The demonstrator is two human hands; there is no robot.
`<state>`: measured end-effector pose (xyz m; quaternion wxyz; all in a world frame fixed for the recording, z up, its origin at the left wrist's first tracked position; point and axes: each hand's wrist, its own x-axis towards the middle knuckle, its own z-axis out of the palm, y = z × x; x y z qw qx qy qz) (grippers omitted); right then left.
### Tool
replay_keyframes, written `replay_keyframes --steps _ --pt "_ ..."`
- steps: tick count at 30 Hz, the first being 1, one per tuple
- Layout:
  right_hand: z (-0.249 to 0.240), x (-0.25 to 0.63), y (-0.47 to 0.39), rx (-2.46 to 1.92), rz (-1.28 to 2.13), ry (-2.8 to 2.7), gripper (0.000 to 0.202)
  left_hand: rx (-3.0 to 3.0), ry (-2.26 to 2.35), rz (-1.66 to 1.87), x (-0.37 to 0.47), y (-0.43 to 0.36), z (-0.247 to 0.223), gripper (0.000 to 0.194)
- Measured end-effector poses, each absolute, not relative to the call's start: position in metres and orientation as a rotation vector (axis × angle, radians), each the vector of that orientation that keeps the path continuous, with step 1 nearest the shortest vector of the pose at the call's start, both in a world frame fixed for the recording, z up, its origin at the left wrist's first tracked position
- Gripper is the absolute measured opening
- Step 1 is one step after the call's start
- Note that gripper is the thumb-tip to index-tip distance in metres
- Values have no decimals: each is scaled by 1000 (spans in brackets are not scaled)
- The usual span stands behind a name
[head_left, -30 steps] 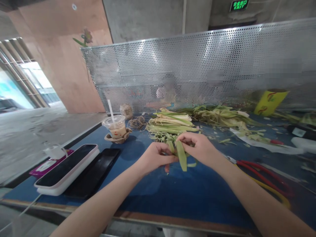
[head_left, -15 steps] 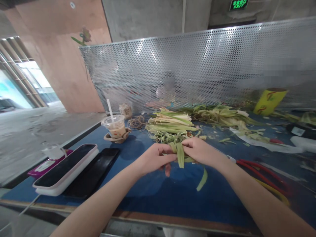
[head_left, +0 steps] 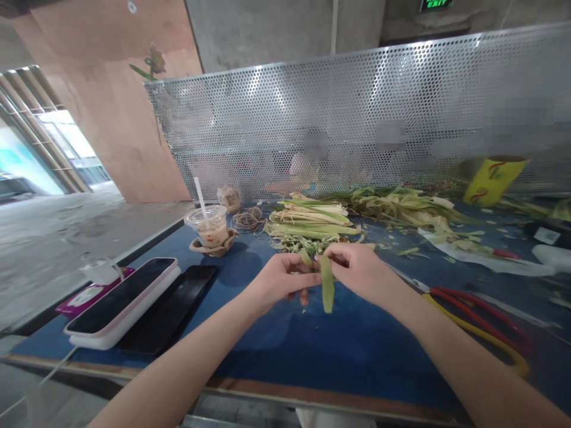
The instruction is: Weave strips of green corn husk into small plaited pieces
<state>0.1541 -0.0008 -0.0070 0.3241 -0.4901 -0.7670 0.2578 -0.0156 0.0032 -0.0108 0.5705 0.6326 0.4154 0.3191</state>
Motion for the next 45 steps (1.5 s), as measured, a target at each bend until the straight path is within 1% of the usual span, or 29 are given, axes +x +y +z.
replay_keyframes --steps 4,6,9,13,17,20,26,28,30,31,32,35,39,41,43,45 --pt "-5 152 -4 -1274 600 -2034 19 1464 964 803 -15 4 -13 24" --pt "-2 153 -7 -1235 580 -2067 17 1442 961 847 -15 5 -14 24" --pt "1 154 -9 -1235 592 -2073 16 1448 975 903 -17 8 -14 26" --pt "2 158 -7 -1342 660 -2044 15 1499 1004 993 -19 9 -12 32" --pt "5 159 -7 -1390 671 -2074 16 1544 1006 1012 -18 7 -11 28" --pt "8 155 -9 -1390 600 -2116 19 1532 1017 1009 -15 5 -12 24" --pt "-1 147 -8 -1413 358 -2147 13 1484 1018 1053 -14 6 -13 20" --pt "-6 149 -8 -1341 233 -2151 19 1476 1024 1066 -15 6 -14 20" --pt "-7 151 -7 -1260 147 -2123 30 1475 1024 1075 -15 7 -14 21" --pt "-6 153 -7 -1223 132 -2111 33 1481 1016 1078 -15 8 -14 23" --pt "-5 155 -7 -1196 135 -2090 31 1494 1005 1075 -16 8 -14 24" --pt "2 159 -4 -1182 190 -1983 13 1555 929 1028 -16 6 -14 23" --pt "6 163 5 -1432 270 -1900 35 1544 896 822 -14 3 -14 21" --pt "5 166 7 -1460 471 -1956 41 1502 944 766 -14 2 -14 22" --pt "4 168 7 -1350 741 -2055 42 1467 970 787 -14 3 -14 24" --pt "2 169 5 -1257 891 -2160 35 1438 975 828 -15 5 -14 26"
